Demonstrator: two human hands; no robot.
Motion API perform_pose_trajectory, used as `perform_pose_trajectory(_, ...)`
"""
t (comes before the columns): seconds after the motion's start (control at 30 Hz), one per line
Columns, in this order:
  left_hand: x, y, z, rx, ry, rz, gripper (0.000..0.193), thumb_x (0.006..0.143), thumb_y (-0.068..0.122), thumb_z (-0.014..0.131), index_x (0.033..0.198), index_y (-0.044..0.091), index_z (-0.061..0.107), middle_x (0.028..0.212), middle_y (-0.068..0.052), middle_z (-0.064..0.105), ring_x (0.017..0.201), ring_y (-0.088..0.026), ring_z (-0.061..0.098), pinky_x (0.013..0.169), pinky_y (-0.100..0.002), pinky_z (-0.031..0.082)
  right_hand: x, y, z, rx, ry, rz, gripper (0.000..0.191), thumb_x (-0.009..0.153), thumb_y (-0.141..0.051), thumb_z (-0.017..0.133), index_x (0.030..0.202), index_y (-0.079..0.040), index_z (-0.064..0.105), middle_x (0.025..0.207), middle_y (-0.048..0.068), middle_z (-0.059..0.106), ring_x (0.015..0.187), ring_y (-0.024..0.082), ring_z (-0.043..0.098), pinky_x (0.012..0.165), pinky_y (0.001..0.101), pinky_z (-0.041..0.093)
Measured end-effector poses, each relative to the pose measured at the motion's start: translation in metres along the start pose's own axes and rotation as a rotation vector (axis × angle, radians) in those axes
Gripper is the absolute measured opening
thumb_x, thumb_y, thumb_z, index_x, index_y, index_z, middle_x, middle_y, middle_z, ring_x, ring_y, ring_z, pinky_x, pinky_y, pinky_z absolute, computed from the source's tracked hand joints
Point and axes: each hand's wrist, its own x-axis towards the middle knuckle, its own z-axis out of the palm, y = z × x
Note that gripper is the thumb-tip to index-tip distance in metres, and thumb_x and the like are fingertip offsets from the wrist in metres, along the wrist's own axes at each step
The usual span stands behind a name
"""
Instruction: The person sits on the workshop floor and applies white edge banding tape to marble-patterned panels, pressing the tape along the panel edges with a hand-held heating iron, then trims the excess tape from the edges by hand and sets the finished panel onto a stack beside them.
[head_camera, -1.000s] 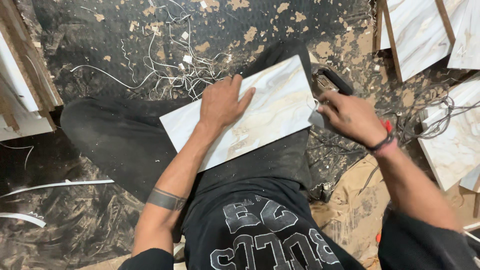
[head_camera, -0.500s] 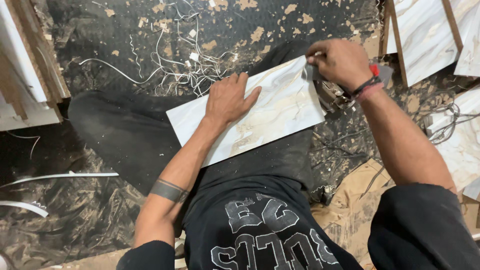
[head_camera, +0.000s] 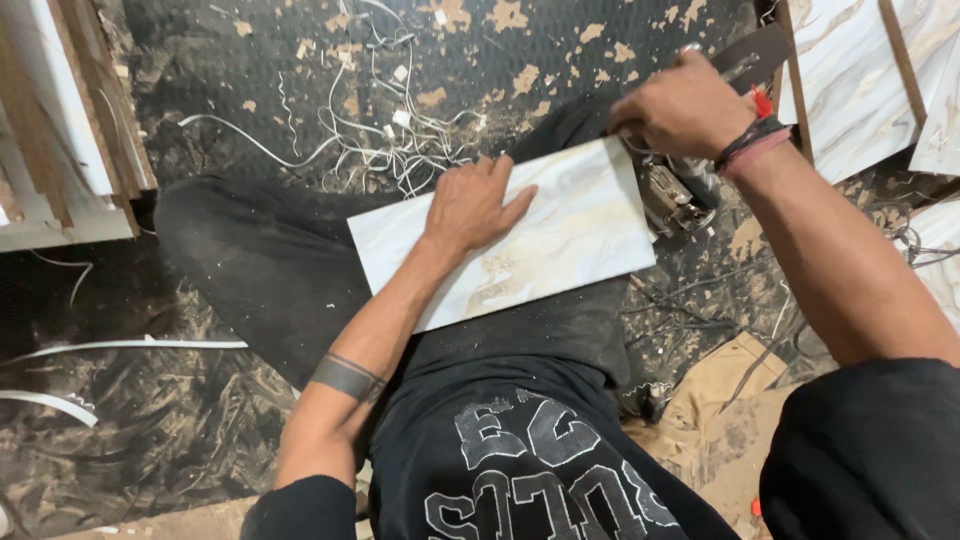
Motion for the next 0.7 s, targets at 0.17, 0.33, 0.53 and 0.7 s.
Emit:
perform_pose_trajectory(0.17,-0.003,0.013,-0.003,0.007,-0.103,0.060,0.046,0.099,0.049,0.063,0.104,0.003,0.062,0.090,-0.017,0.066,0.086,-0.037,0.065,0.078,-0.050,0.049,-0.030,-0.006,0.003,-0.054,-0.164,0.068,0.022,0.102,-0.038,0.060,0.115,-0.034,0.077,0.079,-0.003,0.076,0.069,0.014,0.069,0.083,0.0373,0.052)
perform_pose_trajectory(0.33,-0.036,-0.021,-0.040,0.145,0.262,-0.003,0.054,0.087,0.042,0.074,0.123,0.003,0.064,0.130,-0.021,0.062,0.127,-0.038,0.051,0.107,-0.051,0.037,-0.068,-0.022,0.008,0.126,-0.098,0.166,0.024,0.099,-0.038,0.060,0.112,-0.028,0.077,0.082,-0.001,0.076,0.070,0.017,0.072,0.080,0.0389,0.053)
perform_pose_trajectory(0.53,-0.102,-0.056,-0.086,-0.461,-0.110,-0.900,0.066,0.088,0.040,0.069,0.145,0.012,0.054,0.128,-0.018,0.071,0.120,-0.030,0.069,0.106,-0.040,0.050,-0.092,-0.032,0.003,0.173,-0.026,0.199,0.024,0.095,-0.033,0.062,0.112,-0.026,0.077,0.094,0.000,0.074,0.088,0.023,0.071,0.077,0.0425,0.050)
perform_pose_trajectory(0.7,-0.089,-0.053,-0.078,-0.736,0.083,-0.368,0.075,0.094,0.022,0.069,0.157,0.000,0.034,0.146,-0.025,0.057,0.136,-0.031,0.057,0.113,-0.038,0.042,-0.102,-0.029,0.009,0.208,-0.010,0.158,0.023,0.092,-0.031,0.064,0.111,-0.026,0.077,0.095,-0.003,0.074,0.092,0.018,0.069,0.084,0.0412,0.042)
